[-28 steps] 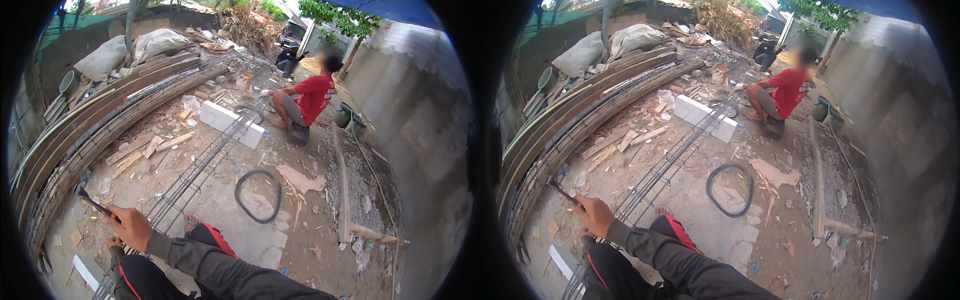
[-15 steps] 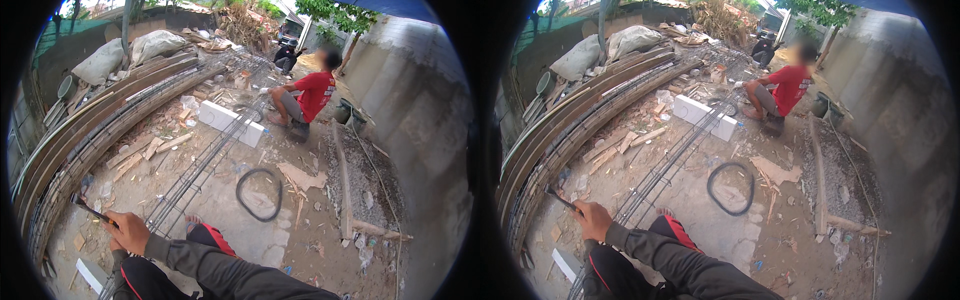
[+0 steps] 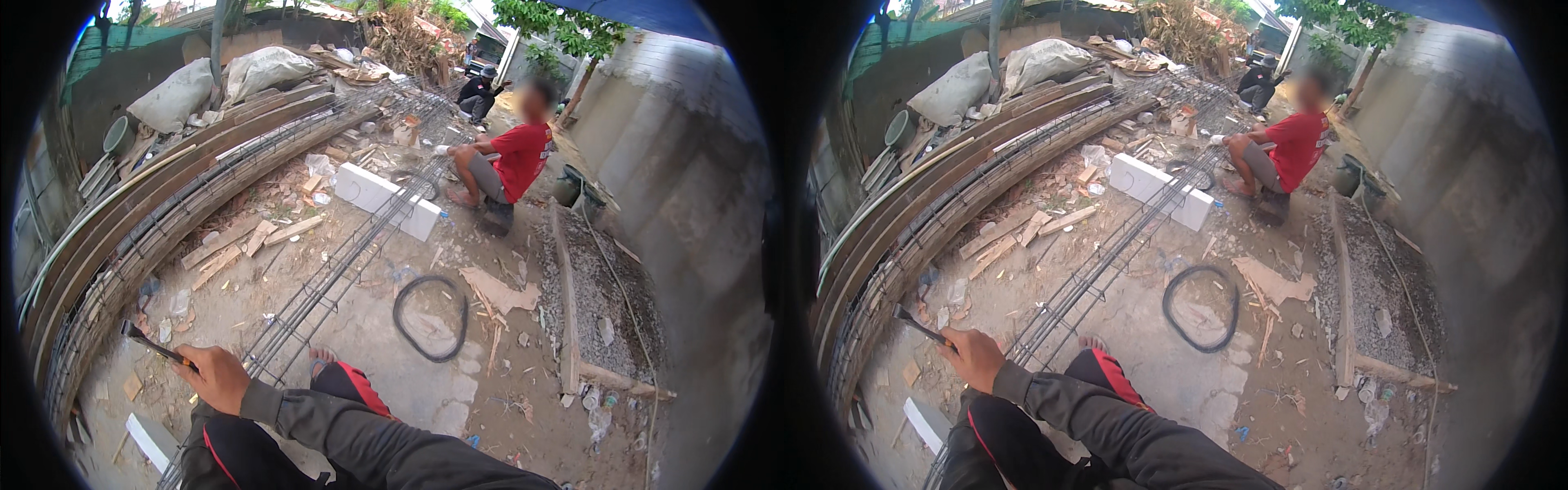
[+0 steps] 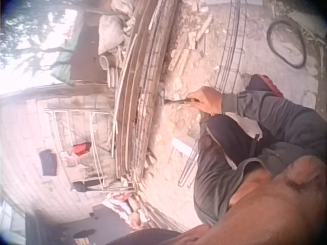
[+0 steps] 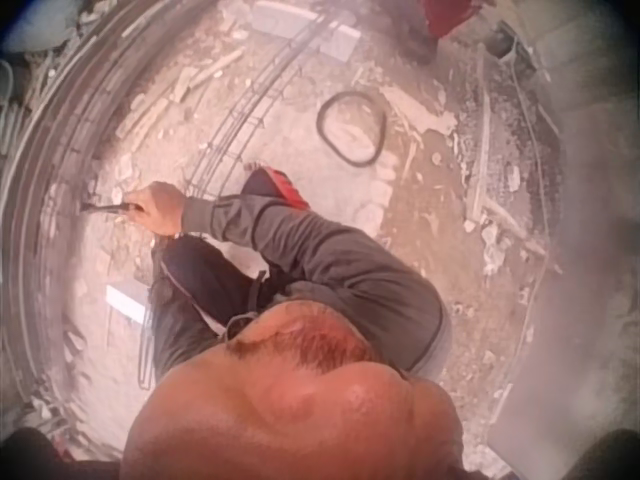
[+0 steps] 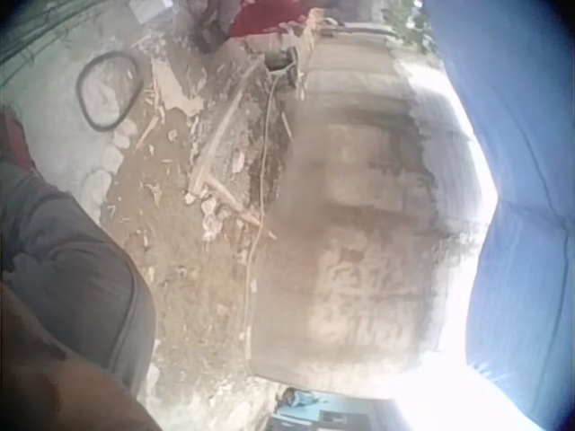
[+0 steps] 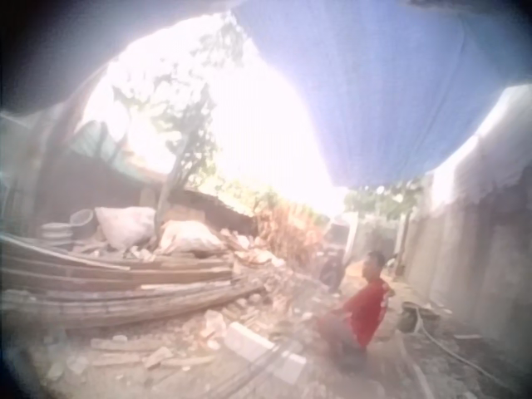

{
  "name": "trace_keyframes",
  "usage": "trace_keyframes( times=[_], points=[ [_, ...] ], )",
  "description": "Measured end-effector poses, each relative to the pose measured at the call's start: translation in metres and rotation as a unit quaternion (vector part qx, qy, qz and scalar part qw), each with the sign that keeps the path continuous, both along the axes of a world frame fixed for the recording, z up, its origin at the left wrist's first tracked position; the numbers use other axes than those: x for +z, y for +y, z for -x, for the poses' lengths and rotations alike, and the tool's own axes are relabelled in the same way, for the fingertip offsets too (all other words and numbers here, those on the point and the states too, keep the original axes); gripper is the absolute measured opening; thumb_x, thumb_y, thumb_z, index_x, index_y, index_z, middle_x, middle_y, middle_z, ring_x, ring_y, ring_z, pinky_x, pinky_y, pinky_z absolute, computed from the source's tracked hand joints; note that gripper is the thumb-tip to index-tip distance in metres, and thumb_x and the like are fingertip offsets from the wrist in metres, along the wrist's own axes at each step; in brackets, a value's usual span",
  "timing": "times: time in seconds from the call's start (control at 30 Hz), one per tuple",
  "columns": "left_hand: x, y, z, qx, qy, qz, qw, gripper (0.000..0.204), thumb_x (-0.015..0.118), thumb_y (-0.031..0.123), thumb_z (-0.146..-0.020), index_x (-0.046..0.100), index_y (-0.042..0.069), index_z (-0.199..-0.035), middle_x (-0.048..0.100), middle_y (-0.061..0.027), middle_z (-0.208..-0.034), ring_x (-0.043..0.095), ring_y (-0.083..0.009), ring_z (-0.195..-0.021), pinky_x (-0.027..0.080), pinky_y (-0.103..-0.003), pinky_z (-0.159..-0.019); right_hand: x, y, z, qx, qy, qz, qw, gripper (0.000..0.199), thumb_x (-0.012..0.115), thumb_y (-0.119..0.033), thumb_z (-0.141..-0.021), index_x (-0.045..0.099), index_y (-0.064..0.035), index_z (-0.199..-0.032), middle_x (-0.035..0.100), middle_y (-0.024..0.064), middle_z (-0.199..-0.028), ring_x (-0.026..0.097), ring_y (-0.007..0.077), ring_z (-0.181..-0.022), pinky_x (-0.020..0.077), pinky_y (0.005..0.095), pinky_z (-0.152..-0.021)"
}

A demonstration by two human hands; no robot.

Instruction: The person sits on the ground and ties a rebar cage using wire ties and pliers. They repeatedly wrap wire around the intersections of the rebar grid and twist the wire to secure the structure.

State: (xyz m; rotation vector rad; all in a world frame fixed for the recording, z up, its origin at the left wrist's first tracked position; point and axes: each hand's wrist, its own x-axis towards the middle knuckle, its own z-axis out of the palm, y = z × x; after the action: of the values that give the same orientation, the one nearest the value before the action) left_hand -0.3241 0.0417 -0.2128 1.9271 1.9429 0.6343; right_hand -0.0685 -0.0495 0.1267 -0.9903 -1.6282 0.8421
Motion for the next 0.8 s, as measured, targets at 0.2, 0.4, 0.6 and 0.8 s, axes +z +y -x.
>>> trace_keyframes(
  times=[0.2, 0.4, 0.6, 0.8],
  points=[
    [-0.014, -0.023, 0.02, 0.06, -0.098, -0.046, 0.992, 0.026, 0.063, 0.024, -0.09, 0.076, 0.002, -0.089, 0.072, -0.0175, -0.077, 0.07, -0.0321, -0.072, 0.054, -0.044, -0.073, -0.007, 0.0, -0.001, -0.009, 0.018, -0.048, 0.999, 0.024, 0.063, -0.024, -0.097, 0.063, -0.0007, -0.1, 0.062, 0.0202, -0.07, 0.064, 0.041, -0.068, 0.0467, 0.0459, -0.061],
    [-0.008, -0.009, 0.014, 0.052, -0.046, -0.018, 0.997, 0.026, 0.063, 0.025, -0.09, 0.076, 0.003, -0.09, 0.073, -0.0177, -0.078, 0.071, -0.0329, -0.074, 0.054, -0.045, -0.074, -0.008, 0.005, -0.001, 0.008, 0.031, -0.032, 0.999, 0.024, 0.062, -0.024, -0.098, 0.062, -0.0007, -0.101, 0.064, 0.0198, -0.071, 0.065, 0.0407, -0.07, 0.0476, 0.0456, -0.062],
    [0.025, 0.008, -0.02, -0.053, 0.036, -0.069, 0.996, 0.026, 0.064, 0.026, -0.09, 0.077, 0.004, -0.091, 0.073, -0.0179, -0.08, 0.071, -0.0338, -0.076, 0.054, -0.045, -0.075, -0.007, 0.013, 0.008, 0.013, 0.002, -0.027, 1.0, 0.023, 0.063, -0.021, -0.098, 0.067, -0.0013, -0.109, 0.061, 0.0212, -0.069, 0.065, 0.037, -0.063, 0.0465, 0.04, -0.056],
    [0.027, -0.047, 0.013, 0.072, -0.188, -0.011, 0.979, 0.028, 0.065, 0.032, -0.093, 0.079, 0.009, -0.096, 0.076, -0.012, -0.087, 0.072, -0.0269, -0.079, 0.054, -0.038, -0.077, -0.006, 0.014, -0.018, -0.036, 0.125, 0.077, 0.989, 0.023, 0.06, -0.023, -0.103, 0.071, -0.0033, -0.108, 0.059, -0.0006, -0.064, 0.051, 0.0047, -0.054, 0.0392, 0.0231, -0.05]
  ],
)
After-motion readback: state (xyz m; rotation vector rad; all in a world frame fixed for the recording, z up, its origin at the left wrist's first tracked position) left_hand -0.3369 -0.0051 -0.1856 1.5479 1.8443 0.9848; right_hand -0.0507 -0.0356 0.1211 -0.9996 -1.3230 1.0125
